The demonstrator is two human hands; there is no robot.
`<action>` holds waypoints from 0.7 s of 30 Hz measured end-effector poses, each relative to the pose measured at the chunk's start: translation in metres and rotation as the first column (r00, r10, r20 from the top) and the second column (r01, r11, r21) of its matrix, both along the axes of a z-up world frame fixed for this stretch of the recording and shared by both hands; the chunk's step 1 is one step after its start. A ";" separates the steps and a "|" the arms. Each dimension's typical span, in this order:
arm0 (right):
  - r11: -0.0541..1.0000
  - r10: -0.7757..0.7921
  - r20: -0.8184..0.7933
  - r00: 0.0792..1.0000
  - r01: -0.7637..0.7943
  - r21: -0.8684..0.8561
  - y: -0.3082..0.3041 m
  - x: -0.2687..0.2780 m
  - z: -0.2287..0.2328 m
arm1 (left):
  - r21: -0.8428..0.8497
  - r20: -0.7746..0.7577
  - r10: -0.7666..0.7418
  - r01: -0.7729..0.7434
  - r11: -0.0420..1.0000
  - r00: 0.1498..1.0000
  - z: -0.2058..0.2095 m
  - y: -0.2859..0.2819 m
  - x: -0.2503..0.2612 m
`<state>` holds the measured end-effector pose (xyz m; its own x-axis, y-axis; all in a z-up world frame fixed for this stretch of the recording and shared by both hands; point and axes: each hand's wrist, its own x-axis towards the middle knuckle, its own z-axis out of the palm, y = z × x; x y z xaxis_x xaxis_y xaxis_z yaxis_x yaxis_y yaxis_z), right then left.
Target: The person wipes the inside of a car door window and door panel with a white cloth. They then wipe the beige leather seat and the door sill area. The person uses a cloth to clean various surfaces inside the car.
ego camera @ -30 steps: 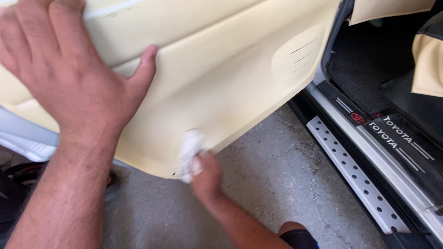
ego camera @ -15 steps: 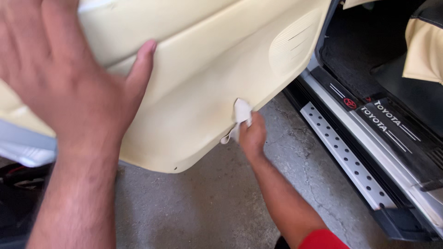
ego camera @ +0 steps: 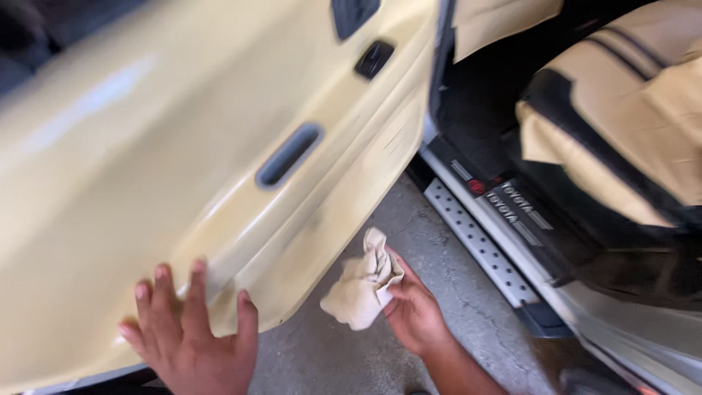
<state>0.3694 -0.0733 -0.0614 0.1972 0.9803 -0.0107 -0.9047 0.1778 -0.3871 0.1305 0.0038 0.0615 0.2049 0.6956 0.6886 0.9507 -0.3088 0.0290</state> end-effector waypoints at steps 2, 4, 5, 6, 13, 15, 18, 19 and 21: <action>0.998 -0.064 0.150 0.987 0.061 0.025 -0.019 0.017 0.055 | 0.031 0.004 -0.080 0.080 0.996 0.997 0.019 -0.018 0.022; 0.992 -0.124 0.270 0.955 0.114 0.051 -0.036 0.028 0.106 | -0.143 0.224 -0.280 0.316 0.938 0.934 0.044 -0.041 0.051; 0.988 -0.153 0.318 0.936 0.140 0.063 -0.046 0.031 0.130 | -0.276 0.455 -0.372 0.526 0.805 0.809 0.059 -0.051 0.066; 0.984 -0.180 0.364 0.914 0.166 0.072 -0.058 0.036 0.153 | -0.328 0.675 -0.384 0.723 0.608 0.629 0.076 -0.060 0.082; 0.948 -0.319 0.368 0.874 0.289 0.136 -0.128 0.094 0.249 | -0.145 0.949 0.298 0.981 0.130 0.101 0.161 -0.098 0.189; 0.936 -0.352 0.398 0.847 0.321 0.144 -0.151 0.111 0.265 | -0.126 0.970 0.229 0.979 0.158 0.088 0.182 -0.111 0.201; 0.926 -0.358 0.453 0.817 0.373 0.059 -0.175 0.132 0.280 | -0.080 0.990 0.125 0.981 0.176 0.059 0.210 -0.118 0.214; 0.921 -0.351 0.507 0.787 0.388 0.035 -0.180 0.138 0.282 | -0.065 0.995 0.091 0.982 0.178 0.049 0.218 -0.120 0.218; 0.906 -0.325 0.611 0.722 0.424 -0.020 -0.185 0.146 0.277 | 0.003 0.999 0.042 0.986 0.164 -0.010 0.229 -0.119 0.222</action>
<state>0.5158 -0.2586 0.2159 0.5638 0.8207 0.0925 -0.3666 0.3491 -0.8624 0.3523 -0.1148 0.2907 0.5713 0.8014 0.1770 -0.3184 0.0177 0.9478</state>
